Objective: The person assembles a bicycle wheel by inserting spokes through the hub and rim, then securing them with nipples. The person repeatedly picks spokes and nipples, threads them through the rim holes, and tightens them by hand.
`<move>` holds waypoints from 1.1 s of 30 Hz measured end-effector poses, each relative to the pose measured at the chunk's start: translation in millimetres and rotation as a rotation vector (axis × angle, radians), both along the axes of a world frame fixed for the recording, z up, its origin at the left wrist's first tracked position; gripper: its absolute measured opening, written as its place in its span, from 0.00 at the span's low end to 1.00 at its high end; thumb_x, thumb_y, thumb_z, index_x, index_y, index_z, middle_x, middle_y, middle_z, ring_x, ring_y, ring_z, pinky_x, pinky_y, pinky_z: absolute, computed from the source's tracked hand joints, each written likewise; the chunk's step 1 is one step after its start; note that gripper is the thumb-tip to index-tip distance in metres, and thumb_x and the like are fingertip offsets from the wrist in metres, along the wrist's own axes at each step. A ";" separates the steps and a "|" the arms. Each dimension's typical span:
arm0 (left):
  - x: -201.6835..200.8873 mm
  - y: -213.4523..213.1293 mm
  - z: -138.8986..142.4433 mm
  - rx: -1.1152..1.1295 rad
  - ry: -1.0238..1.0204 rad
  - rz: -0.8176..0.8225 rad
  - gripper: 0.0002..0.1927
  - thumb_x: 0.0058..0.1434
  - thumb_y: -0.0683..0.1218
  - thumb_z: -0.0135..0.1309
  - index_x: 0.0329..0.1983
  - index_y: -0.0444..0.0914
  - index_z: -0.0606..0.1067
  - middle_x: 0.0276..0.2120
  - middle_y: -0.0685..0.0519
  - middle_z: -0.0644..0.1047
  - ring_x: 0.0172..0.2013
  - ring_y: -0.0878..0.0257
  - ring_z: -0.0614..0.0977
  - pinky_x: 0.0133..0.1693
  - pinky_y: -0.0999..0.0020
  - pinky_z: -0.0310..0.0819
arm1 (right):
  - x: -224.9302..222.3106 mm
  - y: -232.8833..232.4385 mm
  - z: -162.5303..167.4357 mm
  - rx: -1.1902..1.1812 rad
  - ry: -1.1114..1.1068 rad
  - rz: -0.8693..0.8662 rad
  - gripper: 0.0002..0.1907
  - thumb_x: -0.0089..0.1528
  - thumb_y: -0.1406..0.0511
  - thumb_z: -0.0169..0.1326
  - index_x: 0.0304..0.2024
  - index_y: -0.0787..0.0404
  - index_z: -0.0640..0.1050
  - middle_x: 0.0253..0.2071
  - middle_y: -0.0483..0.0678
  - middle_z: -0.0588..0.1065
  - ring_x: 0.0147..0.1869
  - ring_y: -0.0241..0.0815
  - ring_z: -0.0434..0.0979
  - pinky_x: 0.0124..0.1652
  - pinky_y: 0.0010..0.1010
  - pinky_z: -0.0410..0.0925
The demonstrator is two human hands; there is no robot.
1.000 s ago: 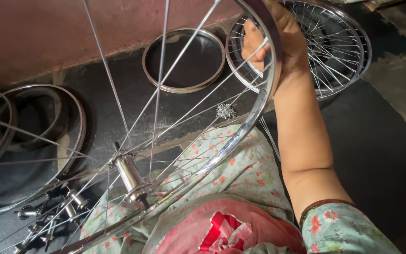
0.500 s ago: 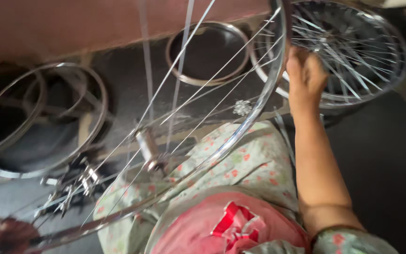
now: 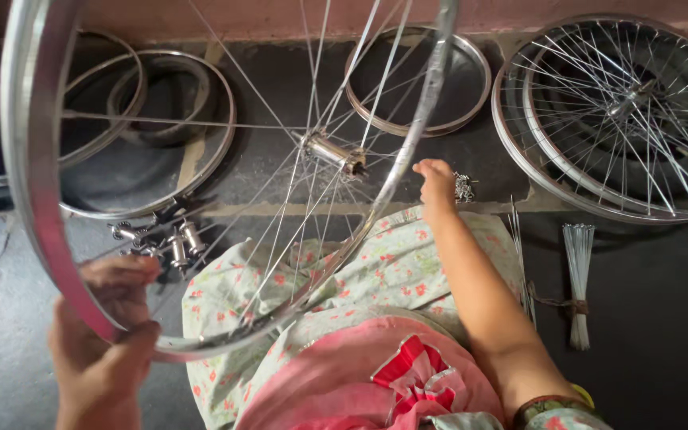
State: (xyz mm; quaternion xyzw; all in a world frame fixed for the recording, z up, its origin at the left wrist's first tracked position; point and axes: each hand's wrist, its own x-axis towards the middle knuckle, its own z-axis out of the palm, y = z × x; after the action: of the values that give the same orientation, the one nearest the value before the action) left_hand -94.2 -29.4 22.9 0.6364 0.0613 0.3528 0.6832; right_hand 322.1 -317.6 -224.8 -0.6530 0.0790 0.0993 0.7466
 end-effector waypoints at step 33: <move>151.9 -58.3 52.9 0.307 0.170 0.062 0.33 0.44 0.34 0.49 0.59 0.33 0.67 0.52 0.49 0.76 0.56 0.61 0.77 0.65 0.64 0.67 | 3.5 29.0 -52.4 0.370 0.066 0.057 0.08 0.61 0.76 0.57 0.41 0.62 0.78 0.44 0.50 0.80 0.44 0.36 0.78 0.42 0.24 0.73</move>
State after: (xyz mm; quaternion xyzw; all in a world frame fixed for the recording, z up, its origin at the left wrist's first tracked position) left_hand 57.7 -87.8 75.7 0.7586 0.0837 0.3239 0.5591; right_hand 325.6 -288.6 -277.3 -0.5029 0.0651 0.1547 0.8479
